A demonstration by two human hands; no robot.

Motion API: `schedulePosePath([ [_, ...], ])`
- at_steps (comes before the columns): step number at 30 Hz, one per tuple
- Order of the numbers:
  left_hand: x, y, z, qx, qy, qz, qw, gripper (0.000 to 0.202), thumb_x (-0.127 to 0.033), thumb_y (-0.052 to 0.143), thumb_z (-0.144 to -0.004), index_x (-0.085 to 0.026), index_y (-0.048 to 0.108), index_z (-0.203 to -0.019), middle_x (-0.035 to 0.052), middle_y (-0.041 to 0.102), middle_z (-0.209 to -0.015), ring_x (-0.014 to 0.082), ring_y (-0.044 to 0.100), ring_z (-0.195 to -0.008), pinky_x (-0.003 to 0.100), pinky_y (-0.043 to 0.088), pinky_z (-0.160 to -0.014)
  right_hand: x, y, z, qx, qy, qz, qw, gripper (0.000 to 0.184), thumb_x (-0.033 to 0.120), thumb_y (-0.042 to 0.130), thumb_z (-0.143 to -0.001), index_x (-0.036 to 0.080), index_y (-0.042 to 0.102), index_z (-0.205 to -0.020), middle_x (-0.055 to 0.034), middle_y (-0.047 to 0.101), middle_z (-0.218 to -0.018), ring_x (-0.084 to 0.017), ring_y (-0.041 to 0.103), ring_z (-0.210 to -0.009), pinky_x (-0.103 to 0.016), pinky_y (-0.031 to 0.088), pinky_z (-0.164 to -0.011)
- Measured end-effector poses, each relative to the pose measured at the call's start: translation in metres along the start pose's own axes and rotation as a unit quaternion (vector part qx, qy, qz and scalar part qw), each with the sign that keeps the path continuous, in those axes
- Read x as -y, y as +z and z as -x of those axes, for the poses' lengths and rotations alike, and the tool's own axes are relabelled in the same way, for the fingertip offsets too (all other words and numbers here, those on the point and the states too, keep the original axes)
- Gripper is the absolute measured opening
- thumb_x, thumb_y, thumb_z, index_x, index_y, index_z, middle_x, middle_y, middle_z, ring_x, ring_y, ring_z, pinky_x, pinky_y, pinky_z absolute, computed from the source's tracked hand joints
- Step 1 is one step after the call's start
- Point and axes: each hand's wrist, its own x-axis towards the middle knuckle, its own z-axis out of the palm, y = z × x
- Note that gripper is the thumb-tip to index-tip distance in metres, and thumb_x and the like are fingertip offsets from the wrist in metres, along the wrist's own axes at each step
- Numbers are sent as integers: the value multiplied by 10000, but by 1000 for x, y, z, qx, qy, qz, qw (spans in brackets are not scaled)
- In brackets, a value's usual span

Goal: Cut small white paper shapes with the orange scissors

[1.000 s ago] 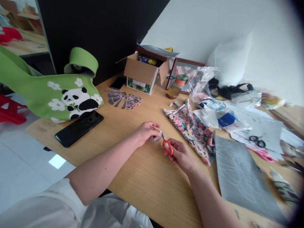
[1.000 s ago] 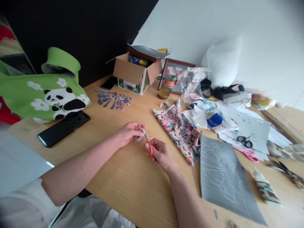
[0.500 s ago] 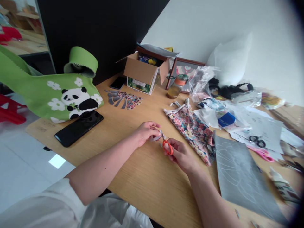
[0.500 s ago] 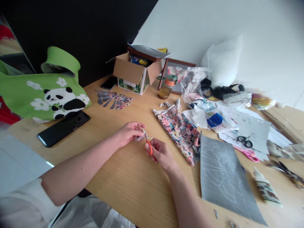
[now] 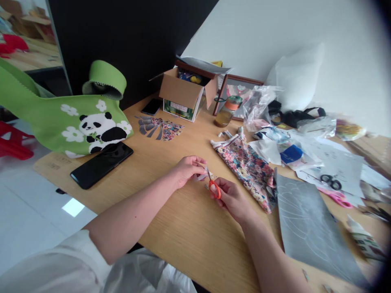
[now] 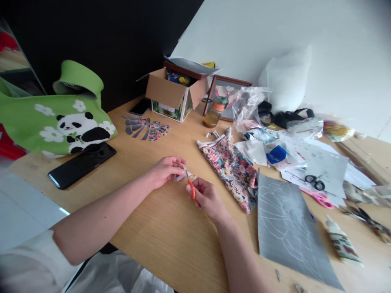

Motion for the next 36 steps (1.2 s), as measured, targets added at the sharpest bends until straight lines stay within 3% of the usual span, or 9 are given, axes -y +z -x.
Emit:
schedulePosePath([
  [8,0,0,0,-16,2,0,1000,255,4,647,-701,-106,572,-918,4,631,-650,125,612,-539,297,536,-573,-1,-1,1,5,-3,7,1000,475,615,750,-735,187,544,-716,45,483,-582,-67,349,-441,-215,227,-401],
  [23,-2,1,1,-26,4,-5,1000,273,20,646,-685,-104,579,-919,-21,614,-606,102,581,-485,230,457,-505,-2,-1,1,8,-3,12,1000,483,636,730,-744,191,544,-714,42,477,-584,-70,355,-447,-214,231,-394],
  [36,1,-2,-1,-13,2,-8,1000,273,-15,672,-693,-112,586,-934,-10,633,-626,106,594,-502,238,465,-534,-4,-3,1,21,-1,1,1000,483,646,704,-769,195,534,-729,38,502,-600,-71,359,-445,-219,246,-404],
])
